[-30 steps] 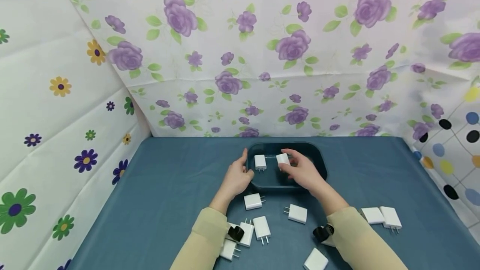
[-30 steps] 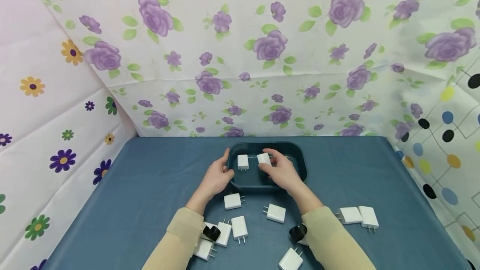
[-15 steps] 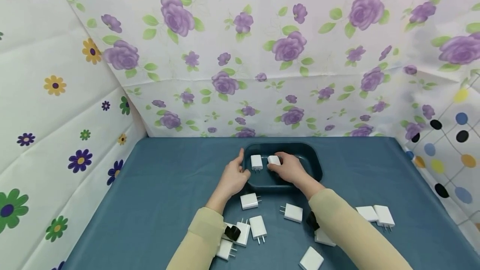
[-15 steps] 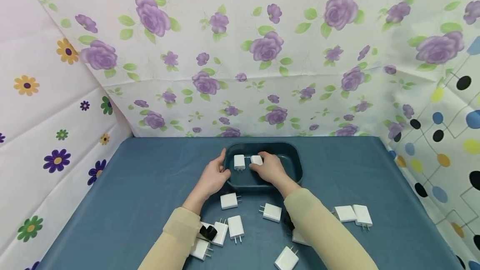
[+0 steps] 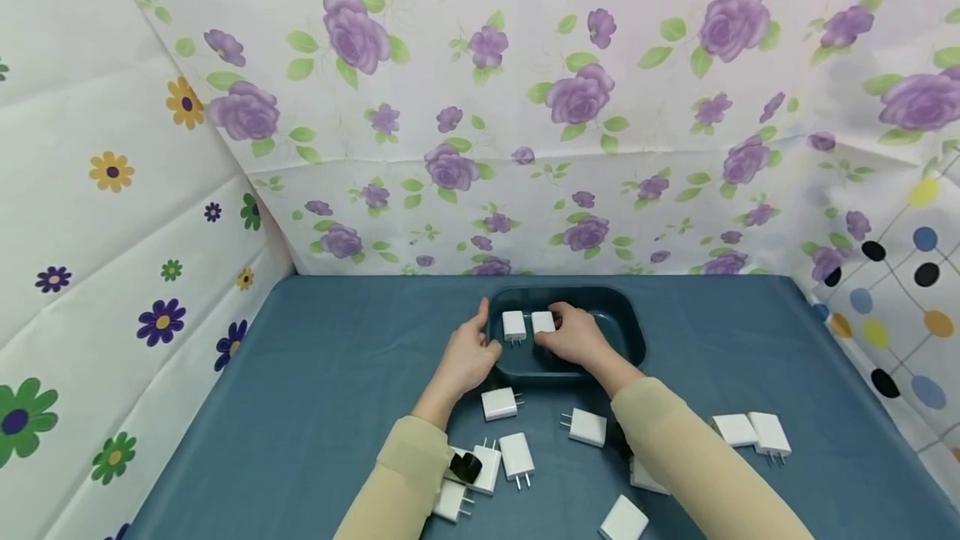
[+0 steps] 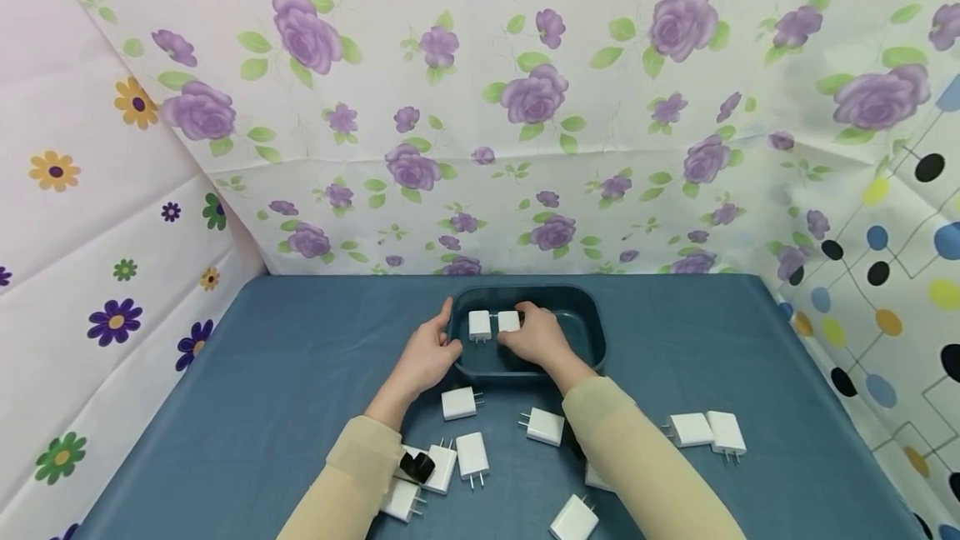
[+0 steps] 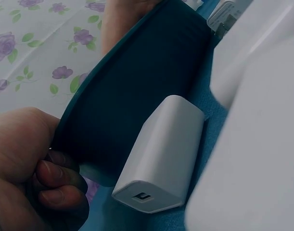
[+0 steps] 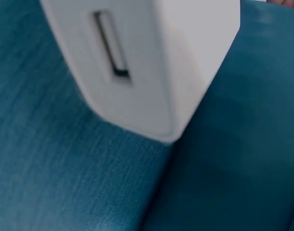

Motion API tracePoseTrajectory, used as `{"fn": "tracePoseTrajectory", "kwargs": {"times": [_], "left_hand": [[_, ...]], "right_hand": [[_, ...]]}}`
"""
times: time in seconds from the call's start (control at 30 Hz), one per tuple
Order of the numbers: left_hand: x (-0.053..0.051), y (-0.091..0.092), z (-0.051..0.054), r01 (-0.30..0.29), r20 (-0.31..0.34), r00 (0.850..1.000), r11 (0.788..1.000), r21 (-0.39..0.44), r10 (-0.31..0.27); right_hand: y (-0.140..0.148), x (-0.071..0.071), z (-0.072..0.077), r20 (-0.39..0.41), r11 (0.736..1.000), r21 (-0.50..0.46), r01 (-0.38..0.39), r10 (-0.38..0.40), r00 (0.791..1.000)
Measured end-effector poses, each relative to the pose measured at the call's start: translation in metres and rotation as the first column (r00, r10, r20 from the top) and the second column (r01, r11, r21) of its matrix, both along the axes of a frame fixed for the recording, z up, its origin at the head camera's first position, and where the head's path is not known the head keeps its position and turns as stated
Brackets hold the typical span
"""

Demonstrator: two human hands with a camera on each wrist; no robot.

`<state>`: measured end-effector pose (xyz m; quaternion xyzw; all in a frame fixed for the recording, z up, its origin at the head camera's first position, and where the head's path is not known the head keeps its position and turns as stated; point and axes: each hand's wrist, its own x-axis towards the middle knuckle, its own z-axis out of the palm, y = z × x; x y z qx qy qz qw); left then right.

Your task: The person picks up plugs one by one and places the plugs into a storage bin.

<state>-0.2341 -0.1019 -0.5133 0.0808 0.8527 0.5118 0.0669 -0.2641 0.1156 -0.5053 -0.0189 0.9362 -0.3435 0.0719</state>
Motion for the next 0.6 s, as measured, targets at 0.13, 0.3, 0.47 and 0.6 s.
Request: {"fn": "tracePoseTrajectory", "kwargs": {"times": [0.13, 0.3, 0.47, 0.6], "left_hand": [[0.0011, -0.0005, -0.0004, 0.001, 0.001, 1.0, 1.0, -0.004, -0.001], [0.0015, -0.0011, 0.0003, 0.001, 0.006, 1.0, 1.0, -0.006, -0.001], [0.0014, -0.0017, 0.0008, 0.009, 0.001, 1.0, 1.0, 0.009, -0.009], [0.0017, -0.0022, -0.0005, 0.013, 0.0, 1.0, 1.0, 0.009, -0.013]], "right_hand": [[-0.001, -0.0006, -0.0001, 0.002, 1.0, -0.02, 0.017, -0.017, 1.0], [-0.0012, -0.0014, -0.0004, 0.013, 0.999, -0.039, 0.02, -0.02, 1.0], [-0.0011, -0.0014, -0.0027, 0.014, 0.999, -0.043, 0.029, -0.028, 0.999], [-0.0012, -0.0015, -0.0046, 0.01, 0.999, -0.04, 0.03, -0.03, 1.0]]}}
